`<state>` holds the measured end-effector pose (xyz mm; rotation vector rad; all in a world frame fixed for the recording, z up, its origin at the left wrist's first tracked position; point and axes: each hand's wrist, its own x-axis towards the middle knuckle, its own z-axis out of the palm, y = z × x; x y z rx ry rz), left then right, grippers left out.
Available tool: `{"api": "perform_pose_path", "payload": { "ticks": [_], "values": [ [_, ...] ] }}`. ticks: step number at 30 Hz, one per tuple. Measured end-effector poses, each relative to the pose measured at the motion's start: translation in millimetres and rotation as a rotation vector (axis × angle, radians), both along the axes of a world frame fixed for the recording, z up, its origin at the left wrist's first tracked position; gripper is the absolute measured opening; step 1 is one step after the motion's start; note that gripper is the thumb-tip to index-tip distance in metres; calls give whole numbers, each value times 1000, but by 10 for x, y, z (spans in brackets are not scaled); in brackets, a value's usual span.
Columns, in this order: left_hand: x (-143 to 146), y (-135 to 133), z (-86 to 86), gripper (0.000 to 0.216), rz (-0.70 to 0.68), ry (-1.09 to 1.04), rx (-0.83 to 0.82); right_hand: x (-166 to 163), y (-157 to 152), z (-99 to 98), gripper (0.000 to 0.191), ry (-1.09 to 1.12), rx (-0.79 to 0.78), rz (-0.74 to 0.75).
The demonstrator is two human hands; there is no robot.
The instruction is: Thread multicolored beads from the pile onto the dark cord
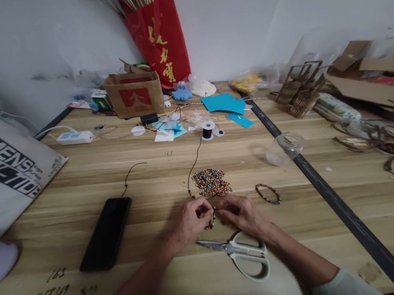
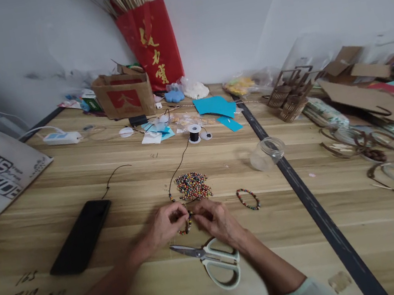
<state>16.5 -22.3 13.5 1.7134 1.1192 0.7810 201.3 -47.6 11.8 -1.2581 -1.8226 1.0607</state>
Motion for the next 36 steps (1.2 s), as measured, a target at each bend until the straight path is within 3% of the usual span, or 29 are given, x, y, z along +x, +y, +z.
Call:
{"api": "perform_pose_path", "payload": {
  "ticks": [7,21,36],
  "values": [
    [-8,-31,45,10,-11,52,49,-54,-16,-30,10,56,-80,10],
    [0,-32,49,12,-25,75,27,-66,-6,53,12,-25,48,16],
    [3,-27,63,11,-45,90,41,-75,15,-29,6,110,-50,-13]
  ]
}}
